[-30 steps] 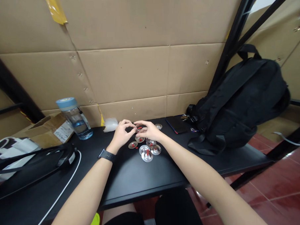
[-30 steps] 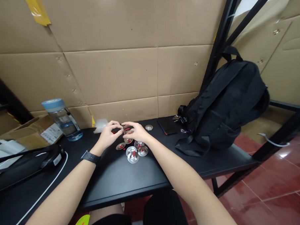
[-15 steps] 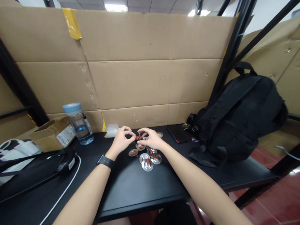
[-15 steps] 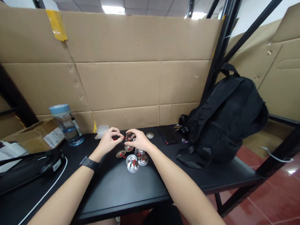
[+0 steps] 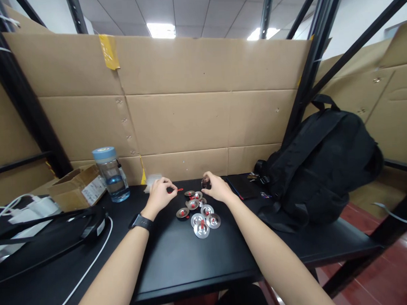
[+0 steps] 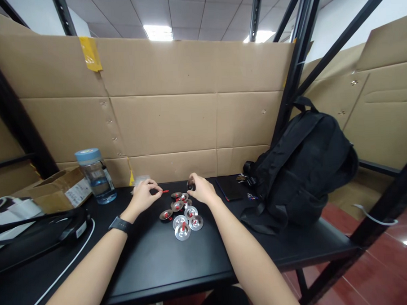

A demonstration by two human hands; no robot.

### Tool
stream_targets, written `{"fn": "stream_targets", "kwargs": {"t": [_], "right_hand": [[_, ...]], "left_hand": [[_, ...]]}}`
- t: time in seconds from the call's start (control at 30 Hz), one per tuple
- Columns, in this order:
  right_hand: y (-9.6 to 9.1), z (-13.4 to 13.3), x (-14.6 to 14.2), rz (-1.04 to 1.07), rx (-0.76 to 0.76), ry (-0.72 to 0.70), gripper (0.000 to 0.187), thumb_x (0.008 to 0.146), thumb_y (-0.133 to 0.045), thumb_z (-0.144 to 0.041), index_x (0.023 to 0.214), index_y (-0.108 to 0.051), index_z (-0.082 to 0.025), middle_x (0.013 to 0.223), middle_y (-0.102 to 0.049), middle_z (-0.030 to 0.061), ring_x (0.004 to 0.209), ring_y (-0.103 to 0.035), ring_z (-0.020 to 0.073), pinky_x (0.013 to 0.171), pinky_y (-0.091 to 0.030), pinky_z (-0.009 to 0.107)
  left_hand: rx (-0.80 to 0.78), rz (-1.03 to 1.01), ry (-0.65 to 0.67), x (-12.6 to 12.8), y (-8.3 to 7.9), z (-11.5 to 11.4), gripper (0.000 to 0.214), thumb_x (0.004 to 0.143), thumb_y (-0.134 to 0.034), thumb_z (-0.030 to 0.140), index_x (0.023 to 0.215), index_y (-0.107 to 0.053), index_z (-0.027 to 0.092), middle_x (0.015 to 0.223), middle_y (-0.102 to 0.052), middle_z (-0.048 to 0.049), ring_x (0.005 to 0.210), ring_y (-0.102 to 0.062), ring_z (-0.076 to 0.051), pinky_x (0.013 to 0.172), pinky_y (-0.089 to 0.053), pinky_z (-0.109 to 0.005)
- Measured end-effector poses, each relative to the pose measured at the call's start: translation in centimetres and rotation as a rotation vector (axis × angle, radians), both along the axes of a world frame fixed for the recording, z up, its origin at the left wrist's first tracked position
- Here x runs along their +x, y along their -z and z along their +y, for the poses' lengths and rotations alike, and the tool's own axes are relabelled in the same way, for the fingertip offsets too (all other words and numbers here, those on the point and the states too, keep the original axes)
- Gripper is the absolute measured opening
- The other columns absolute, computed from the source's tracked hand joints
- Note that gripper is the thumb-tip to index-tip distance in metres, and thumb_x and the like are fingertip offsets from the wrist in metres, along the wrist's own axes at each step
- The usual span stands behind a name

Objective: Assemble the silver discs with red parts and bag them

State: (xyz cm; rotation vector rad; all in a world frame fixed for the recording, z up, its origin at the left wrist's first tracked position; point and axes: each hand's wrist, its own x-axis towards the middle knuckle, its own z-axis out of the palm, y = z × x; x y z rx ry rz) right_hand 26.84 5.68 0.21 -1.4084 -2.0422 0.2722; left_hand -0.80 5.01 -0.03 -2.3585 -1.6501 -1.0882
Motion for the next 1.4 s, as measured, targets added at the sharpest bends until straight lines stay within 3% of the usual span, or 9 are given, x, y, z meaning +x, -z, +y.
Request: {"fn": "stream_targets", "kwargs": {"t": [0.13,0.3,0.47,0.6,0.7,0.93,1.13,1.3,1.4], "right_hand": [[-0.3,0.7,2.5,-0.147,-0.085,0.221,0.043,0.075,-0.079,-0.036,0.114,-0.064,-0.026,0.117,-0.070,0.0071,0.109,-0.065,0.0270,0.079,-0.047,0.033],[0.6,1.7,3.6,-0.201,-0.235,0.312,0.044,0.068,-0.083,-0.038,0.107,-0.068,-0.024,0.119,-0.071,0.0087,0.109,-0.067,0.0284,0.077,-0.047,0.032],[1.7,2.5,3.9,-0.148,-0.256,0.259,0.044,0.069,-0.083,-0.041,0.107,-0.070,-0.022,0.118,-0.071,0.0086,0.105,-0.068,0.0245,0.077,-0.048,0.029],[1.9,2.8,4.3,-0.153,-0.245,0.263,0.043,0.071,-0.083,-0.042,0.107,-0.072,-0.021,0.118,-0.071,0.0103,0.108,-0.068,0.0259,0.078,-0.048,0.029],[1.7,2.7,4.3,-0.171,-0.255,0.273,0.039,0.072,-0.082,-0.042,0.104,-0.073,-0.021,0.118,-0.071,0.0114,0.108,-0.068,0.0268,0.078,-0.049,0.030],[1.3,2.3,4.0,-0.208,-0.280,0.256,0.031,0.077,-0.077,-0.041,0.101,-0.074,-0.021,0.119,-0.071,0.0108,0.110,-0.067,0.0277,0.080,-0.050,0.032],[0.8,1.5,3.1,-0.280,-0.201,0.257,0.037,0.081,-0.070,-0.036,0.115,-0.072,-0.023,0.130,-0.065,0.0120,0.122,-0.059,0.0326,0.086,-0.050,0.038],[0.2,0.7,1.5,-0.291,-0.127,0.217,0.041,0.084,-0.067,-0.035,0.123,-0.067,-0.022,0.131,-0.062,0.0122,0.125,-0.055,0.0308,0.091,-0.048,0.038],[0.0,0.3,0.9,-0.296,-0.122,0.180,0.039,0.085,-0.067,-0.035,0.122,-0.067,-0.023,0.130,-0.062,0.0113,0.124,-0.055,0.0300,0.090,-0.048,0.038]], "left_hand": [[-0.038,0.131,-0.101,-1.5,0.1,0.2,0.012,0.080,-0.069,0.034,0.081,-0.079,0.029,0.101,-0.069,-0.0070,0.103,-0.056,-0.031,0.089,-0.041,-0.045],[-0.103,0.175,-0.143,-2.3,0.2,0.2,0.009,0.078,-0.070,0.031,0.080,-0.078,0.029,0.105,-0.069,-0.0080,0.107,-0.055,-0.034,0.091,-0.040,-0.048],[-0.100,0.134,-0.059,-1.2,0.4,0.0,0.016,0.074,-0.073,0.026,0.089,-0.078,0.029,0.108,-0.070,-0.0078,0.107,-0.057,-0.034,0.094,-0.041,-0.049],[-0.062,0.074,0.153,1.8,1.4,-0.4,0.026,0.090,-0.058,0.031,0.111,-0.073,0.031,0.120,-0.070,-0.0064,0.116,-0.058,-0.029,0.099,-0.040,-0.045],[-0.114,0.079,0.213,3.8,2.5,-0.4,0.034,0.100,-0.043,0.041,0.119,-0.071,0.033,0.127,-0.069,-0.0046,0.122,-0.055,-0.027,0.103,-0.037,-0.046],[-0.240,0.117,0.178,4.2,3.3,-0.3,0.045,0.104,-0.028,0.047,0.122,-0.069,0.039,0.129,-0.069,-0.0019,0.124,-0.052,-0.030,0.104,-0.032,-0.052],[-0.127,0.264,0.118,3.7,2.8,-1.6,0.037,0.102,-0.037,0.038,0.116,-0.071,0.037,0.116,-0.072,-0.0063,0.118,-0.053,-0.030,0.097,-0.034,-0.048],[-0.141,0.356,0.063,3.1,2.8,-1.4,0.045,0.093,-0.043,0.010,0.122,-0.068,0.034,0.114,-0.071,-0.0054,0.111,-0.054,-0.026,0.089,-0.033,-0.042],[-0.146,0.371,0.075,2.9,3.0,-1.0,0.039,0.096,-0.046,0.015,0.119,-0.069,0.037,0.113,-0.070,-0.0035,0.110,-0.053,-0.025,0.088,-0.032,-0.041]]}}
